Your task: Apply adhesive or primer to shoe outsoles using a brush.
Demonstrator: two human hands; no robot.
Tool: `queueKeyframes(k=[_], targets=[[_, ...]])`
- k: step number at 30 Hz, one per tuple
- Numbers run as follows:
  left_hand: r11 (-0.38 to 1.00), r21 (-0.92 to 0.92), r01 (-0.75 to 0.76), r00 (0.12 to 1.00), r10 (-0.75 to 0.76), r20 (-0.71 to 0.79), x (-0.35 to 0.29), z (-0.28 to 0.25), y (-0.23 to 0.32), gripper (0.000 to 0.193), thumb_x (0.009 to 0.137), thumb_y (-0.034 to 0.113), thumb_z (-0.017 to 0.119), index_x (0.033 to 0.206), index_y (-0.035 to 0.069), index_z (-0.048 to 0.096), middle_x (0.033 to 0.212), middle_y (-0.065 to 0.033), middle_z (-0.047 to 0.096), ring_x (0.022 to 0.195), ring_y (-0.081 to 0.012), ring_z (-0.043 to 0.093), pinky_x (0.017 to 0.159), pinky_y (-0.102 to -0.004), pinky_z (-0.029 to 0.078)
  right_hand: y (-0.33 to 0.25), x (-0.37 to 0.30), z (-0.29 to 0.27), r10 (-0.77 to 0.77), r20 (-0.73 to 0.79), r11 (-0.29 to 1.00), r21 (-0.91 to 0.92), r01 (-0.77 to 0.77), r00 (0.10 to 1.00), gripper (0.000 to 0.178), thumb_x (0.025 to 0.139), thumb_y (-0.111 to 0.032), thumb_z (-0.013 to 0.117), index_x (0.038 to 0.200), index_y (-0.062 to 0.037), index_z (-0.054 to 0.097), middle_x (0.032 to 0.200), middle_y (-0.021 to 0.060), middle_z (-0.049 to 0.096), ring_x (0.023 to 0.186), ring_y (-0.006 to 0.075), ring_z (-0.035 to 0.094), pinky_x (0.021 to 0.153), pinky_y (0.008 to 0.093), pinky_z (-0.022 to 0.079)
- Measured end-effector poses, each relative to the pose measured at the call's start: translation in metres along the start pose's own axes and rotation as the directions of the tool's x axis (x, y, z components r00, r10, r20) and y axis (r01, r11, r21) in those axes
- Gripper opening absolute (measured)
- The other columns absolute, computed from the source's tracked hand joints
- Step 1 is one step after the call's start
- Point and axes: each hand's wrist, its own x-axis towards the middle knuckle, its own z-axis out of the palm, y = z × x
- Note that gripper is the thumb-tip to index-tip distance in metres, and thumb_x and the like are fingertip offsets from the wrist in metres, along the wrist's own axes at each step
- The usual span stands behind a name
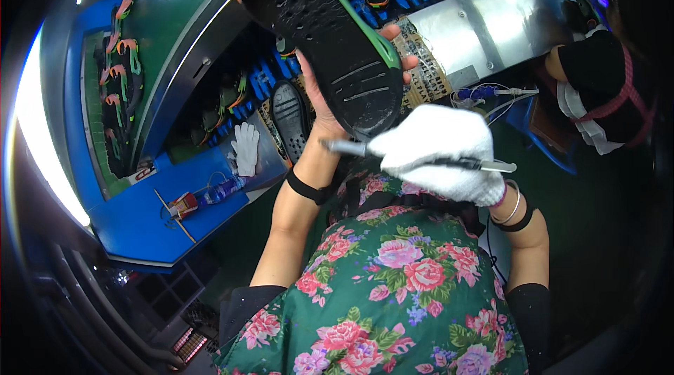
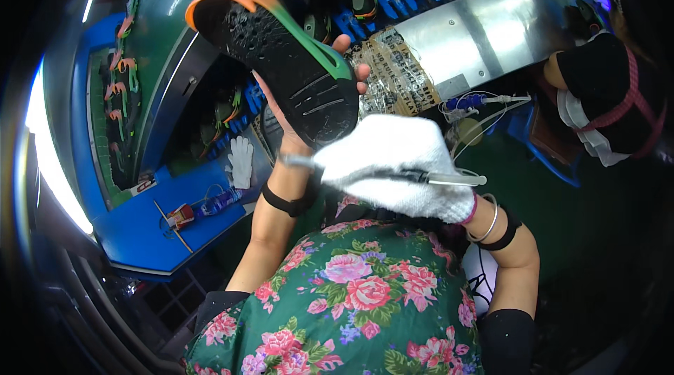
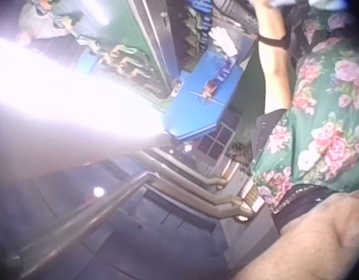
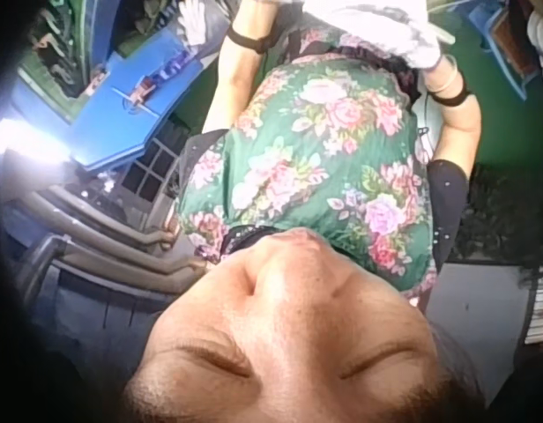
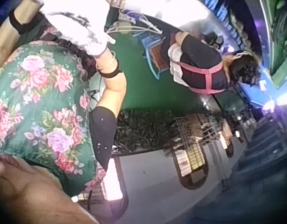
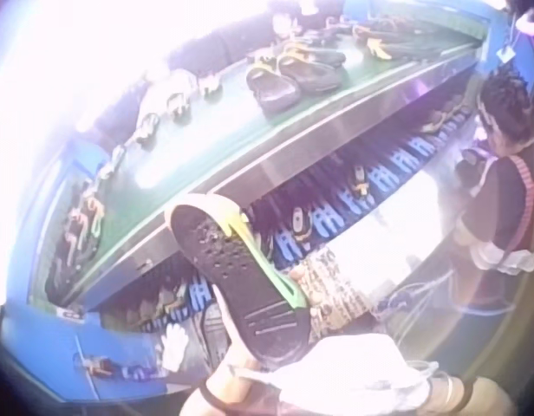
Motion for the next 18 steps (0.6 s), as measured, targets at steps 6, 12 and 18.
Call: queueKeyframes(k=[6,12,18], targets=[[0.995,0.064,-0.075,0.996,0.078,-0.047,0.002,-0.001,0.009,0.122,0.081,0.093,0.045,0.153,-0.005,0.034,0.144,-0.0361,0.047,0.118,-0.0489,0.062,0.094,-0.0548,0.059,0.006,-0.002,0.007,-0.212,0.136,0.860,-0.445,0.251,0.968,0.032,0.077,-0.005,0.080,0.109,-0.0082,0.079,0.104,0.0089,0.078,0.088,0.0260,0.074,0.077,0.0352,0.059],[0.968,0.217,0.124,0.992,-0.117,-0.044,-0.005,-0.006,0.022,0.095,0.095,0.074,0.045,0.157,0.003,0.034,0.146,-0.0339,0.049,0.122,-0.0507,0.061,0.098,-0.0581,0.057,0.002,0.004,-0.002,-0.032,0.057,0.993,-0.110,0.038,0.998,0.023,0.074,-0.005,0.085,0.096,-0.0109,0.082,0.100,0.0105,0.079,0.087,0.0248,0.076,0.077,0.0350,0.059],[0.852,0.442,0.280,0.933,-0.133,-0.334,-0.006,-0.002,0.047,0.095,0.093,0.064,0.055,0.159,0.000,0.030,0.147,-0.0402,0.043,0.123,-0.0516,0.060,0.101,-0.0569,0.054,0.012,-0.007,0.006,-0.232,0.324,0.810,-0.458,0.367,0.917,0.040,0.081,-0.006,0.074,0.121,-0.0057,0.074,0.122,0.0155,0.073,0.101,0.0316,0.072,0.083,0.0377,0.060]])
